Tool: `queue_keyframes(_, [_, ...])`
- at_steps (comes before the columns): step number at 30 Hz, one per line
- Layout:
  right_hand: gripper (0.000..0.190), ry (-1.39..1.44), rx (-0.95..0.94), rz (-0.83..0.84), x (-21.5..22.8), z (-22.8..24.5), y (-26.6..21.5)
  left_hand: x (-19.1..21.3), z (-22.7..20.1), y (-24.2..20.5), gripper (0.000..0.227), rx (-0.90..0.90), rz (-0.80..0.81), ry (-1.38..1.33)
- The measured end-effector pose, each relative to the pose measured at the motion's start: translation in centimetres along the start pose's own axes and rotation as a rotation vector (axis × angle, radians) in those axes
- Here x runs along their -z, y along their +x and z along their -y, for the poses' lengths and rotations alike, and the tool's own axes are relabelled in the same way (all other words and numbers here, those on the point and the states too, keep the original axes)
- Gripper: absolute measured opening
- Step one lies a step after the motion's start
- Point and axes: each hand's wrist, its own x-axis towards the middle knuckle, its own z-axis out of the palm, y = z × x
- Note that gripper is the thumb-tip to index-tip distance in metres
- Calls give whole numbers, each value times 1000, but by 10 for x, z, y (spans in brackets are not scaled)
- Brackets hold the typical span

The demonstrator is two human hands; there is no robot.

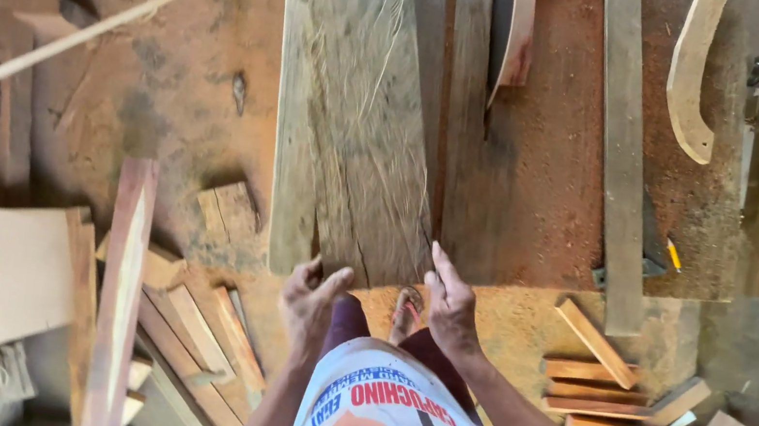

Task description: Inspect, sort, measure, and mark wooden boards at a workshop station.

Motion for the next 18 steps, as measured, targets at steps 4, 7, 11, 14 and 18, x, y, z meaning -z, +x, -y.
queue_keyframes(4, [45,283,-489,69,58,4,-49,-4,20,-63,58,247,19,-83])
queue_keyframes(7, [47,780,-902,168,75,-34,-45,-26,13,-82,59,249,21,-74])
queue_keyframes(11, [38,1258,-778,480,54,-50,-38,-42,11,-78,61,154,-80,-129])
queue_keyframes(14, [39,998,-692,393,59,-2,-47,-23,33,-65,56,227,59,-253])
queue_keyframes(18, [37,751,-486,476,45,52,-58,-3,80,-53,60,361,174,-712])
